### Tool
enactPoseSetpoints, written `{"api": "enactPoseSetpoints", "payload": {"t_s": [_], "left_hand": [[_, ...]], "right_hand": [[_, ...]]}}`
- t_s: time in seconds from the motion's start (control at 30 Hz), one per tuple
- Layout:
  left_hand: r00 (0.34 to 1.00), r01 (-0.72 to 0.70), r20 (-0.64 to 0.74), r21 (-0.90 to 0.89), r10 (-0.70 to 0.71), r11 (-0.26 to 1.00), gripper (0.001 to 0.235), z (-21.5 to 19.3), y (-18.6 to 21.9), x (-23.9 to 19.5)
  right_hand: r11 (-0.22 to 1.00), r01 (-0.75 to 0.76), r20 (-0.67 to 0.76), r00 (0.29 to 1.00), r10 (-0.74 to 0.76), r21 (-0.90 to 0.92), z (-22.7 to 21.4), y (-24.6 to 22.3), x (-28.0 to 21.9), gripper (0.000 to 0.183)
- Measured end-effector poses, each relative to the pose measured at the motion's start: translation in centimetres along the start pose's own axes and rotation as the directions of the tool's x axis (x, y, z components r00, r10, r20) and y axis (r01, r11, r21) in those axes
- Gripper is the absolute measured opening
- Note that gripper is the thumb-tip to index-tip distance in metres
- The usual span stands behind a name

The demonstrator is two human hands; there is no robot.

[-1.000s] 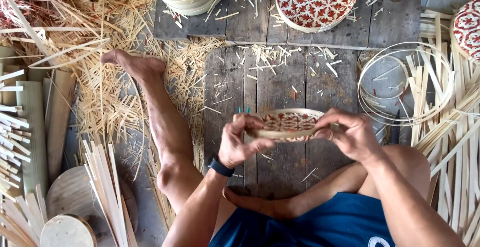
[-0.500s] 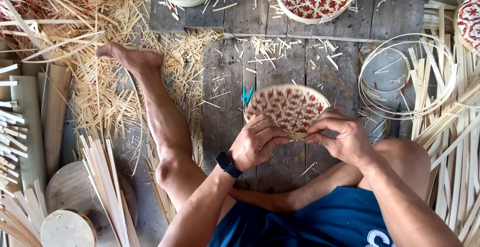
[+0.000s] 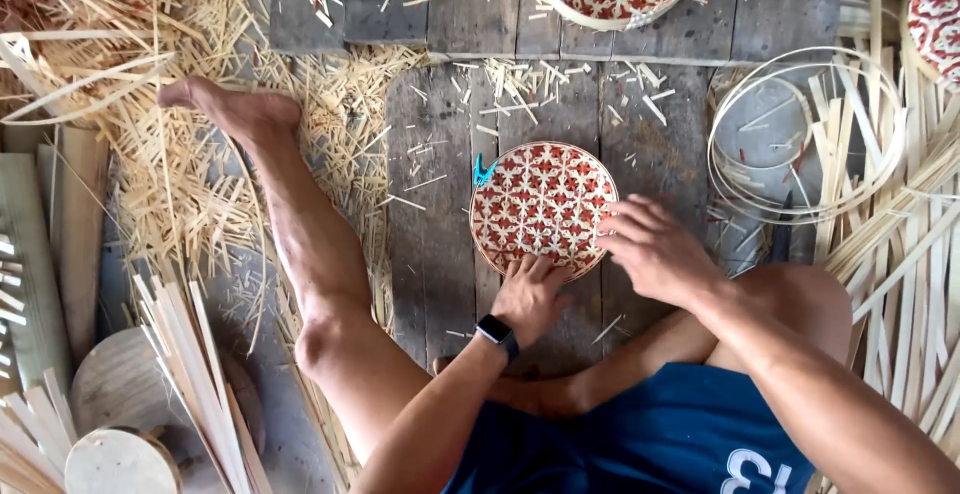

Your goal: The person sits on the floor of a bamboo workshop and assembles woven bamboo trays. They bend and fit thin bamboo strips into a circular rim, press the rim onto a patterned woven tray, secure it with a clip, and use shears to trim the strip ends.

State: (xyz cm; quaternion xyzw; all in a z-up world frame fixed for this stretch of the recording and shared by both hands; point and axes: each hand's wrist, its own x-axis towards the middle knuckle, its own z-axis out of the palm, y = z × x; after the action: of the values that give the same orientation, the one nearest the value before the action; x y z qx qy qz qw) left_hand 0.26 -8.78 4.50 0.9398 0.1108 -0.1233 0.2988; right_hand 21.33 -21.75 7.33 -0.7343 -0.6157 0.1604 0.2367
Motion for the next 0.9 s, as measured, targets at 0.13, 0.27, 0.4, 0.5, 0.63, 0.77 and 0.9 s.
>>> {"api": "enactPoseSetpoints", "payload": {"t_s": [0.13, 0.27, 0.4, 0.5, 0.63, 0.77, 0.9], "left_hand": [[0.984, 0.146, -0.082, -0.167, -0.161, 0.975, 0.024, 2.6, -0.3, -0.2], [0.97, 0.073, -0.233, 0.015, -0.068, 0.997, 0.033, 2.6, -0.8, 0.3], [0.979, 0.105, -0.139, -0.267, -0.146, 0.958, 0.018, 3.3, -1.1, 1.9], [0.964, 0.206, -0.106, -0.287, -0.245, 0.936, 0.008, 5.2, -1.2, 1.7], [0.956, 0.227, -0.11, -0.317, -0.273, 0.921, 0.006, 3.6, -1.4, 2.0], [0.997, 0.064, -0.034, -0.269, -0.076, 0.961, 0.013, 1.2, -3.6, 1.3], [0.998, -0.045, 0.035, 0.051, 0.043, 0.998, 0.02, -1.1, -2.1, 0.3]], "right_hand": [[0.987, 0.124, 0.398, 0.914, -0.074, -0.101, 3.2, 1.5, -0.1, 0.023], [0.998, 0.057, 0.521, 0.852, -0.056, 0.014, 4.7, 1.3, 0.8, 0.015], [0.994, -0.034, 0.493, 0.87, -0.02, 0.1, 5.2, 1.9, 1.3, 0.014], [0.996, 0.003, 0.482, 0.875, -0.044, 0.086, 5.8, 1.8, 0.7, 0.018], [0.988, -0.051, 0.476, 0.879, -0.025, 0.147, 5.6, 2.1, 0.5, 0.016], [0.97, 0.184, 0.227, 0.949, -0.218, 0.161, 2.6, 1.7, 0.8, 0.035], [0.987, 0.159, 0.349, 0.924, -0.156, 0.02, 3.2, 2.5, -0.5, 0.012]]}}
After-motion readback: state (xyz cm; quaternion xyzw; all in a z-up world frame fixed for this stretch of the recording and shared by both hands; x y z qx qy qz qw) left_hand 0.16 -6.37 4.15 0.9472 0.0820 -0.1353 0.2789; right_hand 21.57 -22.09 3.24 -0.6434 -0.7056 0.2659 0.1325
